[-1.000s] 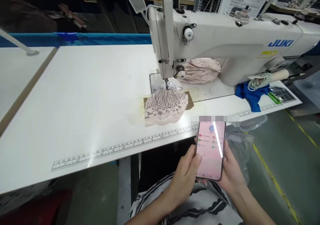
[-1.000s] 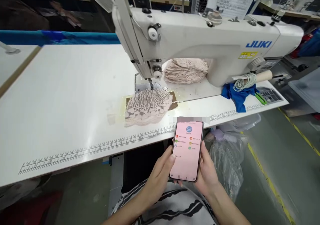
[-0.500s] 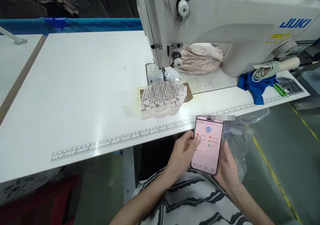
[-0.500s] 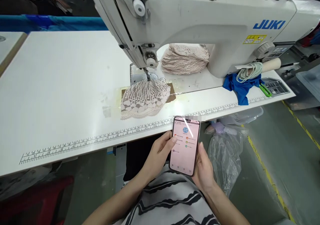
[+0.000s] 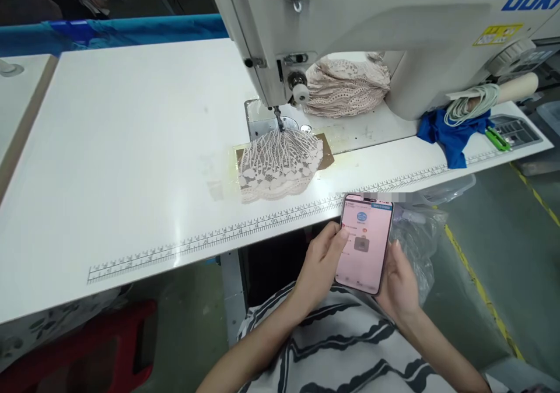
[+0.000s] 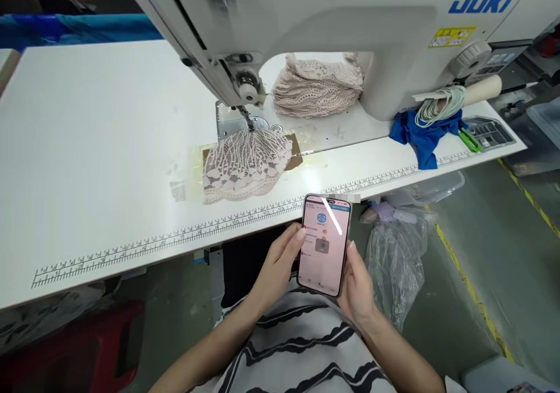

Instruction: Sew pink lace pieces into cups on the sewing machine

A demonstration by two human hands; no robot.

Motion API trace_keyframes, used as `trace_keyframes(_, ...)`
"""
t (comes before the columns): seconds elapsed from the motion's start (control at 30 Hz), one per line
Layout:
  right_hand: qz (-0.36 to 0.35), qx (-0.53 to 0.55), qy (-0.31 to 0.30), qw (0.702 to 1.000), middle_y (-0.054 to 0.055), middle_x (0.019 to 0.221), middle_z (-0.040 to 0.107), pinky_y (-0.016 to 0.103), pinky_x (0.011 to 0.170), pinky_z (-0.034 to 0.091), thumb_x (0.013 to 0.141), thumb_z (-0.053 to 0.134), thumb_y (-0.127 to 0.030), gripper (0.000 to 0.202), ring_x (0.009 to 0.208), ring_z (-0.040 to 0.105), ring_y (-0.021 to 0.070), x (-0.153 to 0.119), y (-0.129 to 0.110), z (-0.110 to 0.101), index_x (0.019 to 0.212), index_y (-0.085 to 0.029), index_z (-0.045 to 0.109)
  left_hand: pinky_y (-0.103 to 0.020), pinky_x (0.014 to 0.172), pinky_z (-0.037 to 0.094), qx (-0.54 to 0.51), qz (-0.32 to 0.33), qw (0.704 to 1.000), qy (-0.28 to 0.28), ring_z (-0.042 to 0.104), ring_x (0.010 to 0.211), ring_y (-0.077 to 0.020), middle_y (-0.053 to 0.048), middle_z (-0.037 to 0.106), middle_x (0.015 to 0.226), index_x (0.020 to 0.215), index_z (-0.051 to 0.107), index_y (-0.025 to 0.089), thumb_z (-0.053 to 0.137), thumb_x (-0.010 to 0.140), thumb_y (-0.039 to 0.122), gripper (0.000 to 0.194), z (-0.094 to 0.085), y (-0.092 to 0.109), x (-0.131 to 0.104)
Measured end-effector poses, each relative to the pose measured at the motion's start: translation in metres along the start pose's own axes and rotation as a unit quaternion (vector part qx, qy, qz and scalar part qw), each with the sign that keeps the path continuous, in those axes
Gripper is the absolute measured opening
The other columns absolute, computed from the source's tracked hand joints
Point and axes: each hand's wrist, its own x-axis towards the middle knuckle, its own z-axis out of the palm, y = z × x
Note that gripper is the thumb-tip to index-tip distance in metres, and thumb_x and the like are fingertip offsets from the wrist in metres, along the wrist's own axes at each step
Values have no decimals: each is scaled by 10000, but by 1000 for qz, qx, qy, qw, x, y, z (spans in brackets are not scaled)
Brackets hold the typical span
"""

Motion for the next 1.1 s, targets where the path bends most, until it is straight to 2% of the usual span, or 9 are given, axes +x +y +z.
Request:
trace_keyframes(0.13,-29,1,45,999,45,1034,729,469,986,469,782,644,-567,408,1114,610,293,3,-5,2,1011,-239,722,-252,782,455,-59,-21,994,-87,539,851,-144,-24,563,934,1044,527,186,455,943,492,330,-2,0,-6)
trace_keyframes(0.23,-36,-16,63,997,55,922,739,429,875,530,776,647,-575,415,966,664,279,5,-6,0,939,-202,727,-330,906,476,-83,-13,983,-165,544,1059,-213,-81,548,1148,1233,434,209,560,896,470,445,-5,1,-8)
trace_keyframes(0.3,-39,-36,57,997,55,843,732,372,740,560,778,634,-593,443,823,680,248,5,-7,-1,910,-180,723,-347,841,534,-84,-36,974,-210,538,1100,-247,-100,505,1224,1317,344,246,631,854,435,577,-6,1,-8)
trace_keyframes(0.37,-48,-52,49,996,46,764,714,307,582,537,775,627,-606,457,669,655,204,5,-7,-1,872,-168,717,-323,717,578,-87,-70,965,-236,557,1073,-256,-106,477,1244,1350,277,282,658,837,406,651,-6,2,-9)
trace_keyframes(0.47,-47,-62,34,996,37,703,690,269,467,474,783,609,-615,464,554,600,169,4,-7,-2,844,-165,704,-289,635,588,-96,-73,963,-240,571,1033,-246,-101,472,1226,1333,272,286,668,835,384,644,-6,3,-10)
trace_keyframes(0.67,-60,-60,45,995,25,809,705,304,654,523,746,678,-572,383,748,646,207,6,-4,-4,823,-197,678,-232,602,575,-107,-54,964,-239,576,1000,-206,-93,472,1255,1295,289,276,673,850,342,592,-7,0,-11)
trace_keyframes(0.77,-60,-66,49,995,24,823,705,313,682,520,728,694,-572,382,774,647,215,6,-3,-6,809,-199,672,-233,613,577,-112,-51,963,-242,587,969,-189,-80,479,1254,1314,287,295,674,855,320,601,-8,-2,-12)
trace_keyframes(0.97,-64,-72,15,995,40,938,709,329,738,510,768,668,-538,376,861,646,231,5,-4,-5,942,-206,689,-245,636,583,-111,-47,962,-246,585,1001,-200,-75,464,1289,1345,275,325,669,861,298,625,-10,-3,-13)
trace_keyframes(1.1,-71,-70,14,995,38,932,708,333,749,511,775,673,-494,306,875,642,234,5,-4,-6,893,-212,687,-240,625,576,-113,-46,962,-246,586,966,-186,-81,471,1280,1352,270,315,676,855,290,643,-10,-4,-12)
